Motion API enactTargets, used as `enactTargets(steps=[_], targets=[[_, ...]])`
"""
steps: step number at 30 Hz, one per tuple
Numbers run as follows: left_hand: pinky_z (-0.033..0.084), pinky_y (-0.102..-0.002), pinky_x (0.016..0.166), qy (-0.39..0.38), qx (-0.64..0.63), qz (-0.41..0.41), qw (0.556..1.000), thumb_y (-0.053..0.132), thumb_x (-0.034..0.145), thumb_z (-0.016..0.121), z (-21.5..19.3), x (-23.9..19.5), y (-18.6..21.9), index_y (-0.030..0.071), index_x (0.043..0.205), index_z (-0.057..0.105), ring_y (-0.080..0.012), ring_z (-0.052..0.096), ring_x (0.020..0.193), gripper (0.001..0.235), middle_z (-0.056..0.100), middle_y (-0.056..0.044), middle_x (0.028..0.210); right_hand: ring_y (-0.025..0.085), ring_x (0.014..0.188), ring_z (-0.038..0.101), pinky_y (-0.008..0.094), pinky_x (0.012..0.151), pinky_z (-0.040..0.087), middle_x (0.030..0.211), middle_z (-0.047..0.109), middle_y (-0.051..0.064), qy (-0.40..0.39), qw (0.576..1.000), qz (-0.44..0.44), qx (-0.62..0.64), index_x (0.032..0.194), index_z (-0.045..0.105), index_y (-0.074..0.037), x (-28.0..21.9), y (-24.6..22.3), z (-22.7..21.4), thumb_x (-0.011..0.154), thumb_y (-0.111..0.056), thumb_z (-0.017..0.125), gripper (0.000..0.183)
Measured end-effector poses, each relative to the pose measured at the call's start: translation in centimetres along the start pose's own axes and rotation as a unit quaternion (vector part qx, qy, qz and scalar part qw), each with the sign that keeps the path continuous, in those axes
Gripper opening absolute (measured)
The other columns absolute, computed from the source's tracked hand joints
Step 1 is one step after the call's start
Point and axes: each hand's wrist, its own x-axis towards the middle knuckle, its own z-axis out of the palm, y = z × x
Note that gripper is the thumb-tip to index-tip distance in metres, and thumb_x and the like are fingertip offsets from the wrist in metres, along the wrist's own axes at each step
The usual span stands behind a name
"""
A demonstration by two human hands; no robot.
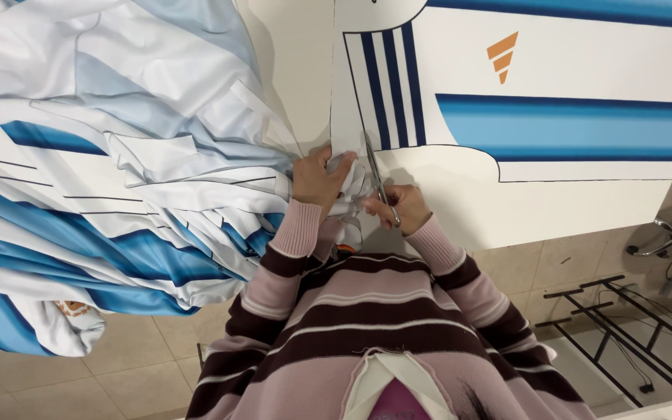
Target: The person uses scissors to cut a large piece of blue and white striped fabric, following a pre-drawn outline of a soccer jersey. They carefully maneuver the scissors along the curved lines of the pattern, separating the jersey shape from the surrounding material.
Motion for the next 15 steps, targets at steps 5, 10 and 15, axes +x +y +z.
enactTargets(steps=[5,10,15], targets=[[0.050,-0.031,0.051,0.004,-0.010,0.019,1.000,0.032,0.093,0.073,-0.1,-0.1,0.1,0.001,0.099,0.077,-0.0139,0.064,0.049,0.031,0.067,-0.011,0.058,0.008,0.047,0.057,0.025,0.044,0.046,0.067,0.069,0.003,-0.009,1.000,-0.006,0.004,0.084,0.075,-0.001,1.3,-1.2,-0.3,0.088,-0.037,0.077,0.036],[0.052,-0.031,0.053,0.002,-0.030,0.025,0.999,0.030,0.093,0.072,-0.1,-0.3,0.2,0.002,0.098,0.077,-0.0148,0.068,0.052,0.029,0.072,-0.011,0.065,0.008,0.048,0.058,0.024,0.045,0.047,0.066,0.070,0.004,-0.002,1.000,-0.006,-0.024,0.083,0.075,0.001,1.8,-1.7,-0.3,0.088,-0.040,0.078,0.041],[0.053,-0.031,0.056,-0.003,-0.013,0.024,1.000,0.031,0.094,0.072,0.0,-0.2,0.0,0.003,0.098,0.078,-0.0152,0.068,0.053,0.029,0.072,-0.010,0.064,0.009,0.045,0.056,0.025,0.042,0.044,0.064,0.068,0.004,0.009,0.999,0.014,-0.034,0.081,0.073,0.000,1.5,-2.0,-0.1,0.086,-0.042,0.079,0.043]])
